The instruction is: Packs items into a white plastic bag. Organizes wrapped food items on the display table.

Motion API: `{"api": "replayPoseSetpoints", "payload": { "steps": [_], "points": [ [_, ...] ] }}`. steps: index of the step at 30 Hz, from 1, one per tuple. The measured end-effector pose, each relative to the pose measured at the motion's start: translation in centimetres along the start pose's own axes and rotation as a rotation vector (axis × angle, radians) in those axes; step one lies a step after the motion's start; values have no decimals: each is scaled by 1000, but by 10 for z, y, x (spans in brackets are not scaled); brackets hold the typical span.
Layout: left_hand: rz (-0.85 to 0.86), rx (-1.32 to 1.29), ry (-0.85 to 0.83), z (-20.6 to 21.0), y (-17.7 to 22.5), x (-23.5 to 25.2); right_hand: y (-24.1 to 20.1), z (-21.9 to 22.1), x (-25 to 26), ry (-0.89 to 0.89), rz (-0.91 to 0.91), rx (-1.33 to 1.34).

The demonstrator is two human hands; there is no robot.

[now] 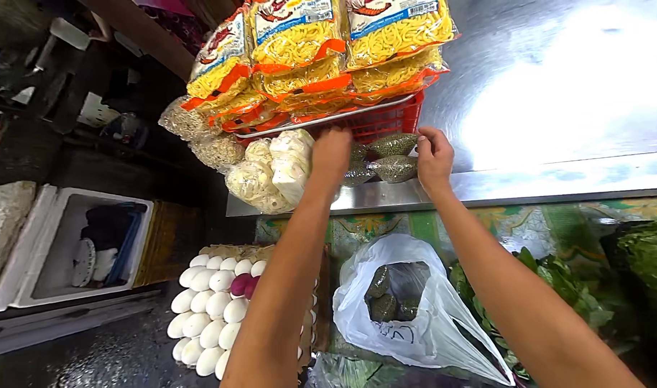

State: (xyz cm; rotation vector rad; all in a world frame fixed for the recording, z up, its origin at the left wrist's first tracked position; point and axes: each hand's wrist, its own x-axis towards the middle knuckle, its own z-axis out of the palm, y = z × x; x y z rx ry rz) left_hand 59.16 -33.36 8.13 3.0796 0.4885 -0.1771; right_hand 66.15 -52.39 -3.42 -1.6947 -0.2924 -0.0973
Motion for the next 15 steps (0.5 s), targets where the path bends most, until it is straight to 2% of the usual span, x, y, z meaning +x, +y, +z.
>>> {"api": "replayPoseSetpoints", "payload": {
  "steps": [4, 8, 15],
  "points": [
    [-59, -51, -11, 24, 31, -13, -8, -4, -6, -30, 39, -20],
    [-167, -6, -41, 38, 39, -1, -7, -3, -4, -15, 39, -23],
    [29, 52, -169, 30, 26, 8, 1, -1, 0, 7, 3, 11]
  ]
}}
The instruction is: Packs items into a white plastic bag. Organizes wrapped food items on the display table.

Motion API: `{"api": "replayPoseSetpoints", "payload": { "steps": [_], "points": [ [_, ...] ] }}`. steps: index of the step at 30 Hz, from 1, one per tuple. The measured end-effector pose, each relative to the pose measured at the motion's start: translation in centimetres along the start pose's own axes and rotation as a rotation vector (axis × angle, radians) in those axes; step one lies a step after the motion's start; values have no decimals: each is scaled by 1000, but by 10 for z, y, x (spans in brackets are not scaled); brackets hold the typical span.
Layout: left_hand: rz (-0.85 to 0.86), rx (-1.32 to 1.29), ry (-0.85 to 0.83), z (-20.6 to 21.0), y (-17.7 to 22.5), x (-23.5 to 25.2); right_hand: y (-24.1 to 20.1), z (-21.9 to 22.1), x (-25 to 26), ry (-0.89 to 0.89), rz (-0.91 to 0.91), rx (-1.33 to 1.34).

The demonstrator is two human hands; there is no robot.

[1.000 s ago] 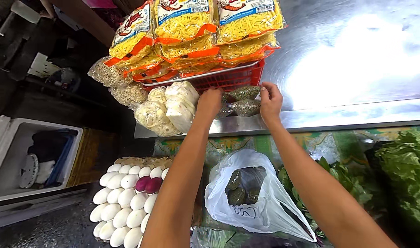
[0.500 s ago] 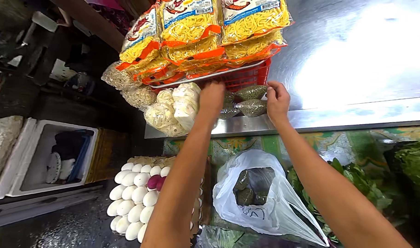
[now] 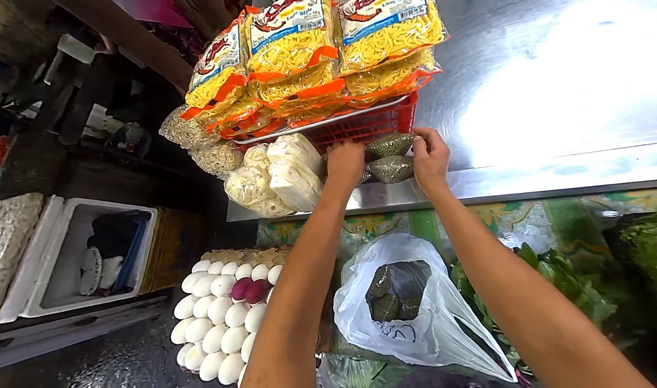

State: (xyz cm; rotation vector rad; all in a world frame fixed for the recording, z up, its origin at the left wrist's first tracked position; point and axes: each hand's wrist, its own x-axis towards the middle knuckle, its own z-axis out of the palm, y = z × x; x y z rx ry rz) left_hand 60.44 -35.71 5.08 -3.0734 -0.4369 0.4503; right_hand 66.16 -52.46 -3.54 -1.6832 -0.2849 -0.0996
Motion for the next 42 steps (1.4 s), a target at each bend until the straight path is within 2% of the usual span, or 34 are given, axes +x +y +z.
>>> {"api": "replayPoseSetpoints", "payload": {
  "steps": [4, 9, 13, 15, 16, 19, 21, 33, 38, 42],
  "points": [
    [129, 5, -69, -12, -14, 8, -1, -1, -1, -17, 19, 5],
    [82, -83, 6, 0, -15, 11, 0, 0, 0, -29, 13, -2],
    [40, -279, 292, 17, -15, -13, -3, -2, 0, -51, -12, -22],
    [39, -297, 515, 34, -5, -41, -2, -1, 1, -42, -19, -13],
    [34, -275, 574, 46, 3, -54, -1, -1, 3, -34, -23, -12],
    [0, -179, 569, 91, 8, -71, 1, -1, 1, -39, -7, -32],
    [20, -162, 595, 101, 1, -65, 0, -1, 2, -35, -7, -46],
    [30, -158, 590, 102, 2, -59, -3, 5, 0, -58, -18, -150],
    [25, -161, 618, 97, 7, -55, -6, 6, -1, 32, -10, -164],
    [28, -166, 550, 91, 4, -54, -10, 4, -7, 49, -2, -151]
  ]
}}
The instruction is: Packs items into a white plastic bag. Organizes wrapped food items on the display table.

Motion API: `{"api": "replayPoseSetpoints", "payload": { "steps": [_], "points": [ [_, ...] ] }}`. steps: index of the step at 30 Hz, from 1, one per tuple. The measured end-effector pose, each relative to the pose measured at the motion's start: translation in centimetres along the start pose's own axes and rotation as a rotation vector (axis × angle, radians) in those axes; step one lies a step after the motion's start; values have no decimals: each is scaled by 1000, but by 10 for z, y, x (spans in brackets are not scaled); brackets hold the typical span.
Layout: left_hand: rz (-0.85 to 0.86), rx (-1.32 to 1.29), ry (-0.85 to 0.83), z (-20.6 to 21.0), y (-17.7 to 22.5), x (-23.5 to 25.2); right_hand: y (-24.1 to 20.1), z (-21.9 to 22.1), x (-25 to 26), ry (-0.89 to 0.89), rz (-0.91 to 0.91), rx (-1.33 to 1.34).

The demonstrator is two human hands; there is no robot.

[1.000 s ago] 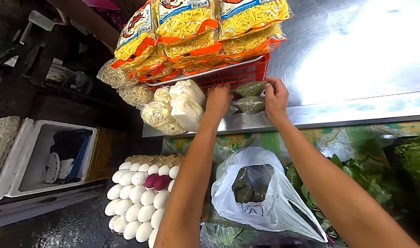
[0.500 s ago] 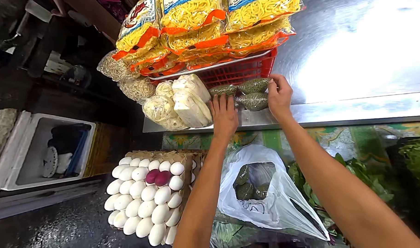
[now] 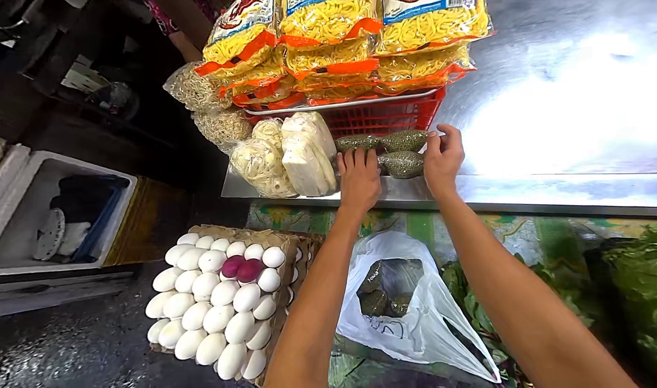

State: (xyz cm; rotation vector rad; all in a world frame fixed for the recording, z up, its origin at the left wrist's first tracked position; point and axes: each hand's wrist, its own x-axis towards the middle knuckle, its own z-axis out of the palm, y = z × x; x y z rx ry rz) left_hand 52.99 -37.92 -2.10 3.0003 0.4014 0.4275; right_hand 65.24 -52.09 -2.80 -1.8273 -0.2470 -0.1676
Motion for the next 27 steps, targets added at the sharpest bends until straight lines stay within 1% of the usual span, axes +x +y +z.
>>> {"api": "replayPoseSetpoints", "payload": {
  "steps": [2, 6, 8, 10, 12, 15, 16, 18, 20, 24, 25, 27],
  "points": [
    [21, 30, -7, 3, -3, 3, 1, -13, -11, -62, -14, -17],
    [47, 36, 12, 2, -12, 15, 6, -33, -31, -243, -117, -113],
    [85, 22, -16, -2, -14, 15, 7, -32, -36, -265, -103, -152],
    [117, 3, -52, -11, -18, 22, 6, -26, -33, -249, -118, -182],
    [124, -29, -140, -22, -22, 28, 6, -27, -34, -238, -118, -173],
    [139, -11, -355, -41, -26, 44, 6, -27, -35, -237, -108, -144],
    [147, 6, -396, -44, -25, 48, 7, -27, -34, -235, -113, -144],
    [157, 32, -417, -42, -21, 48, 8, -26, -35, -231, -119, -160],
    [139, 29, -347, -33, -18, 39, 7, -25, -35, -242, -120, -182],
    [68, -6, -77, -10, -16, 21, 10, -27, -34, -270, -138, -198],
    [42, -6, -35, -6, -15, 18, 10, -28, -35, -279, -148, -191],
    [13, -3, -21, -2, -13, 17, 11, -29, -34, -295, -171, -181]
  ]
}}
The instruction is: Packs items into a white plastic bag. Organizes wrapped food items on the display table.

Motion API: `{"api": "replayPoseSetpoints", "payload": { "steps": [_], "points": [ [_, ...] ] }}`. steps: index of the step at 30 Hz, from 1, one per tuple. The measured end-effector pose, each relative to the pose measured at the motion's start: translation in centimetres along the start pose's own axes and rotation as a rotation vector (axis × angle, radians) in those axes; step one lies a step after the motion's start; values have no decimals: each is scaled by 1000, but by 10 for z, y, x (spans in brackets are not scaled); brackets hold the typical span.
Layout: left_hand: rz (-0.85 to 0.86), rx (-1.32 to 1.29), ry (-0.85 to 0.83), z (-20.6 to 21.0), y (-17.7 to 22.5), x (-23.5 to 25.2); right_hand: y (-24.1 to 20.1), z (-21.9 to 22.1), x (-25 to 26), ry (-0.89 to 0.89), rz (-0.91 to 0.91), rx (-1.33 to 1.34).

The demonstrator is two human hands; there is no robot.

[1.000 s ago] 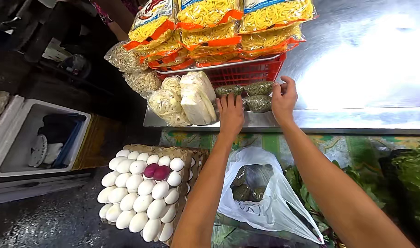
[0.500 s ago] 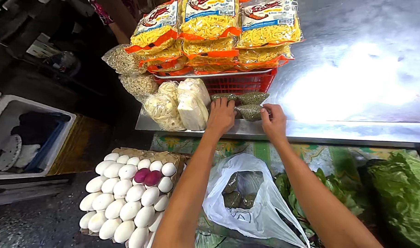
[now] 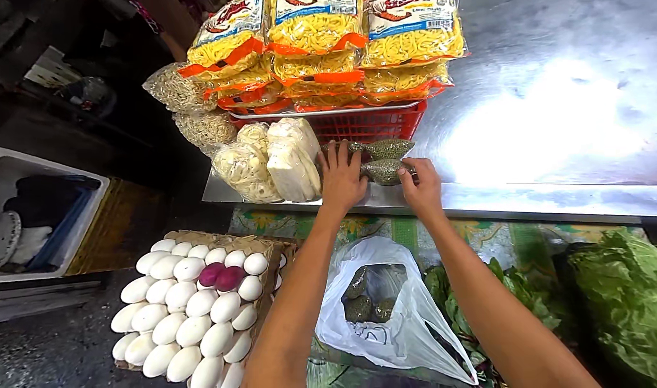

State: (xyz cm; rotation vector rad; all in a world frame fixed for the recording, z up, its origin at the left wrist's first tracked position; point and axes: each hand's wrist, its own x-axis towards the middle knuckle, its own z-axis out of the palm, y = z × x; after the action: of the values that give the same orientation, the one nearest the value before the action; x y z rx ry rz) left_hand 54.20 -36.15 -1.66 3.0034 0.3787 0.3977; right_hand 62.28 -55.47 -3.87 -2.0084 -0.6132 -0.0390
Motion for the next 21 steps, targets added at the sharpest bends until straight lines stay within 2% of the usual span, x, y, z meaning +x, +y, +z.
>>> {"api": "replayPoseSetpoints", "payload": {
  "steps": [8, 10, 12, 14, 16, 18, 21],
  "points": [
    [-23, 38, -4, 3, 1, 3, -1, 1, -1, 4, -32, -11],
    [-35, 21, 59, -1, 8, -4, -1, 2, -1, 38, -28, -9],
    [-52, -83, 150, -16, 32, -27, 2, 1, -1, 82, -29, 8],
    [-76, -263, 204, -34, 69, -74, 2, 1, -1, 96, -14, 30],
    [-99, -534, 189, -61, 115, -151, 0, 0, -2, 108, -9, 33],
    [-150, -774, 109, -91, 154, -233, -1, 0, -2, 116, -11, 37],
    [-348, -997, -75, -114, 188, -350, -7, -3, 2, 111, 0, 65]
  ]
}}
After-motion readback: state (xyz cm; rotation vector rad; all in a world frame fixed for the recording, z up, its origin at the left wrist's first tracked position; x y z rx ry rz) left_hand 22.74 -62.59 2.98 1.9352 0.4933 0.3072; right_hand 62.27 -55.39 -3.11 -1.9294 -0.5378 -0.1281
